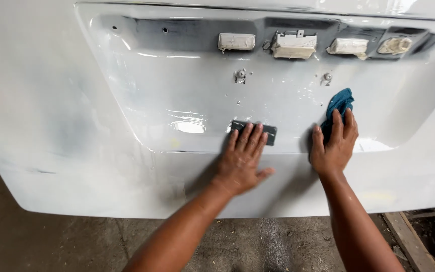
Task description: The person sands the surface of a white car bumper using a black sanding block and a blue cloth. They repeatedly wipe the surface and dip the tools into a green bucket of water to clean them before continuing the sanding process.
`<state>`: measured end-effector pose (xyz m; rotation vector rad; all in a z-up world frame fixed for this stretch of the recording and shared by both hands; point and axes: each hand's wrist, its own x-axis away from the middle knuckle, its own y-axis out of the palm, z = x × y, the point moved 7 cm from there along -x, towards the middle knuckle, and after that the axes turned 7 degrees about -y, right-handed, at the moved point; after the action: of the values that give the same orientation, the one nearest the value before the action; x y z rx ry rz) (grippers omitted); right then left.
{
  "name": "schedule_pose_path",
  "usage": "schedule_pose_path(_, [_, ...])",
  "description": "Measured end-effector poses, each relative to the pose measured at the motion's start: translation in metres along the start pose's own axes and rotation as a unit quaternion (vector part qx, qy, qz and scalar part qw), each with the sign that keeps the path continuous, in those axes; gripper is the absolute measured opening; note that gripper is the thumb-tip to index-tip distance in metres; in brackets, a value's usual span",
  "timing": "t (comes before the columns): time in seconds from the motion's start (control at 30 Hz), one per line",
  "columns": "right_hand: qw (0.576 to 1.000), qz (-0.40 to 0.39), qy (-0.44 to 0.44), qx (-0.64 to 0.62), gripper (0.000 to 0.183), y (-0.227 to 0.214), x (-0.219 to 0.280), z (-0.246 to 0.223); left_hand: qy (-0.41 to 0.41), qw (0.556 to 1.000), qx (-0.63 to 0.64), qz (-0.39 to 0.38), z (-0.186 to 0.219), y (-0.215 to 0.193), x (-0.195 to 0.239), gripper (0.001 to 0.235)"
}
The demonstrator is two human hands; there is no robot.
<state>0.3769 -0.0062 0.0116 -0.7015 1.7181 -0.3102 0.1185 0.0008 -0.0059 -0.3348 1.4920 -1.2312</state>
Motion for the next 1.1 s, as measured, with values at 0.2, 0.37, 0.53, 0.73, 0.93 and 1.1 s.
schedule_pose_path(0.2, [0.998, -0.017, -0.061, -0.023, 0.054, 0.000, 0.004, -0.009, -0.081, 0.992, -0.093, -0.019, -0.067, -0.022, 0.026, 0.096])
schedule_pose_path(0.37, [0.997, -0.024, -0.059, -0.033, 0.047, 0.004, 0.010, -0.004, -0.230, 0.958, -0.157, 0.066, -0.097, -0.022, 0.053, 0.092])
schedule_pose_path(0.53, [0.995, -0.022, -0.099, -0.009, 0.050, 0.002, 0.009, -0.004, -0.055, 0.998, -0.017, 0.025, -0.037, -0.002, 0.040, 0.098])
schedule_pose_path(0.73, [0.993, -0.014, -0.110, -0.026, 0.043, 0.004, 0.010, -0.006, -0.224, 0.961, -0.146, 0.065, -0.096, -0.012, 0.051, 0.093])
schedule_pose_path(0.93, [0.991, -0.008, -0.127, -0.036, 0.041, -0.003, 0.010, -0.008, -0.040, 0.999, -0.025, -0.013, 0.039, 0.031, 0.028, 0.098])
schedule_pose_path(1.1, [0.990, -0.006, -0.131, -0.044, 0.038, -0.002, 0.013, -0.005, -0.099, 0.992, -0.070, 0.035, -0.030, -0.004, 0.049, 0.080])
